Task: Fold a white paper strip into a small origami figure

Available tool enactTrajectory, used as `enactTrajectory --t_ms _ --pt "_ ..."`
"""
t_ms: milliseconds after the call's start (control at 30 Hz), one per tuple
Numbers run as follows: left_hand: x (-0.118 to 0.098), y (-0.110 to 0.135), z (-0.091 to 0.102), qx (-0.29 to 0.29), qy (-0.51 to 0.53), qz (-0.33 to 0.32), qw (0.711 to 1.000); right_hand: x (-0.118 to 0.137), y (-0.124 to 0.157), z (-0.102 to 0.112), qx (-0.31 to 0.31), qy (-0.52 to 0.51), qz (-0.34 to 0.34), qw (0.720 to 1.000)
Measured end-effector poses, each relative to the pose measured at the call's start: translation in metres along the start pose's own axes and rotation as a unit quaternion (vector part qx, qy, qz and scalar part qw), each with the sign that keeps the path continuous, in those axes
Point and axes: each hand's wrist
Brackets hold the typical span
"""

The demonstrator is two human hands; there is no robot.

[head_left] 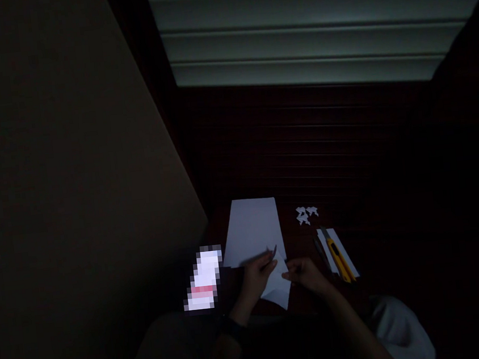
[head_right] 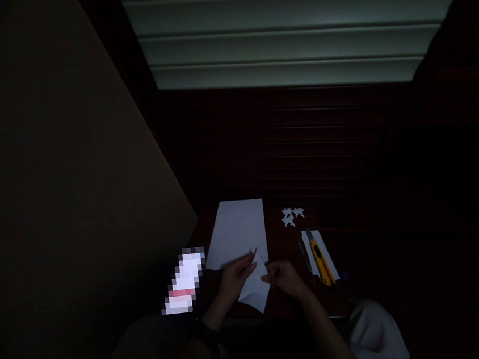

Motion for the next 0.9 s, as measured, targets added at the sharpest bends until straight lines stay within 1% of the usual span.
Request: enactTrajectory --t_ms 67,167,233,300,400,467,533,733,900 --pt "0.001 -0.003 -0.001 -0.026 0.002 0.013 1.000 0.003 0.001 0.001 0.012 0.004 -0.005 1.000" --pt "0.002 -0.005 -0.005 -0.063 0.001 0.007 0.998 0.006 0.003 0.001 0.017 0.008 -0.011 1.000" --pt "0.003 -0.005 -0.009 -0.077 -0.001 -0.004 0.997 0.008 0.004 -0.001 0.007 0.010 -0.005 1.000" --pt "0.003 -0.004 -0.011 -0.081 -0.004 -0.007 0.997 0.010 0.004 -0.004 -0.021 -0.002 0.012 1.000" --pt "0.001 -0.001 -0.014 -0.068 -0.016 -0.009 0.997 0.013 0.003 -0.011 -0.092 -0.053 0.041 0.994" --pt "-0.003 0.000 -0.015 -0.056 -0.033 -0.022 0.998 0.016 0.002 -0.016 -0.140 -0.080 0.049 0.986" --pt "-0.009 0.002 -0.015 -0.044 -0.052 -0.037 0.997 0.018 0.001 -0.021 -0.171 -0.087 0.050 0.980" --pt "-0.033 0.004 -0.013 -0.009 -0.086 -0.080 0.993 0.026 -0.002 -0.027 -0.184 -0.086 0.061 0.977" --pt "-0.044 0.005 -0.013 -0.017 -0.081 -0.095 0.992 0.038 0.001 -0.026 -0.166 -0.129 0.055 0.976"
Point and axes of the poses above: each hand's wrist, its own y-axis away from the middle knuckle, its own z-axis out of the back of the hand, x = y × z, and after that the axes turned 6 degrees about -z, right-handed
